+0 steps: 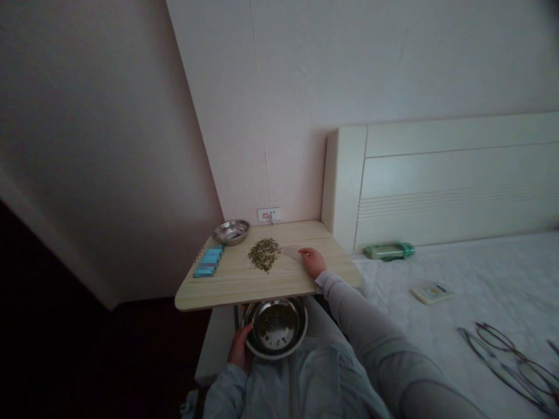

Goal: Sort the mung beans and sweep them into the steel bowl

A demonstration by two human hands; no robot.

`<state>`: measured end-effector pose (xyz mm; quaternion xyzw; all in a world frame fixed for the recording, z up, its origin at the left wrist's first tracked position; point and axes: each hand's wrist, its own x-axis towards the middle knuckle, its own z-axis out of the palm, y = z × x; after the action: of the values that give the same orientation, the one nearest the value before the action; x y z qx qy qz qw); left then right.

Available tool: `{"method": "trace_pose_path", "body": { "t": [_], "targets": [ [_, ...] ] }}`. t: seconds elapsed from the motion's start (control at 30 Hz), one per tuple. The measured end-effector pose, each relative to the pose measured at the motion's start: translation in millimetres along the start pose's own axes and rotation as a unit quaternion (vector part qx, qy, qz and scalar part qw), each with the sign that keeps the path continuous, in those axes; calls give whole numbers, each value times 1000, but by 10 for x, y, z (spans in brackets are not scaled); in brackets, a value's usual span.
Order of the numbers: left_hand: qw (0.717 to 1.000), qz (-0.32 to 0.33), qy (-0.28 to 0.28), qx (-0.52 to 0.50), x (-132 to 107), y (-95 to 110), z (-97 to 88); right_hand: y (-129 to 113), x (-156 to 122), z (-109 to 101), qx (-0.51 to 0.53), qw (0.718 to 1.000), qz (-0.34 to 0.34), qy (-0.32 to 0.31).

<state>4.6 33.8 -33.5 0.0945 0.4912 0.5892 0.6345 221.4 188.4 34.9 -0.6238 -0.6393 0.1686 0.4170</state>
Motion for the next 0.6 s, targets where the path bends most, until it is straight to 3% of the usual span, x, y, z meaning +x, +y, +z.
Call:
{"method": "trace_pose_path", "body": {
  "t": [0.2, 0.37, 0.6],
  "targets": [
    [1000, 9, -27, -13, -7, 5, 11, -143, -128, 11, 82, 995, -47, 7],
    [999, 17, -28, -17, -1, -2, 7, -338, -237, 182, 74, 993, -91, -8],
    [1000, 5, -11, -8, 16, -7, -16, -429, -321, 358, 46, 996, -75, -6]
  ]
}}
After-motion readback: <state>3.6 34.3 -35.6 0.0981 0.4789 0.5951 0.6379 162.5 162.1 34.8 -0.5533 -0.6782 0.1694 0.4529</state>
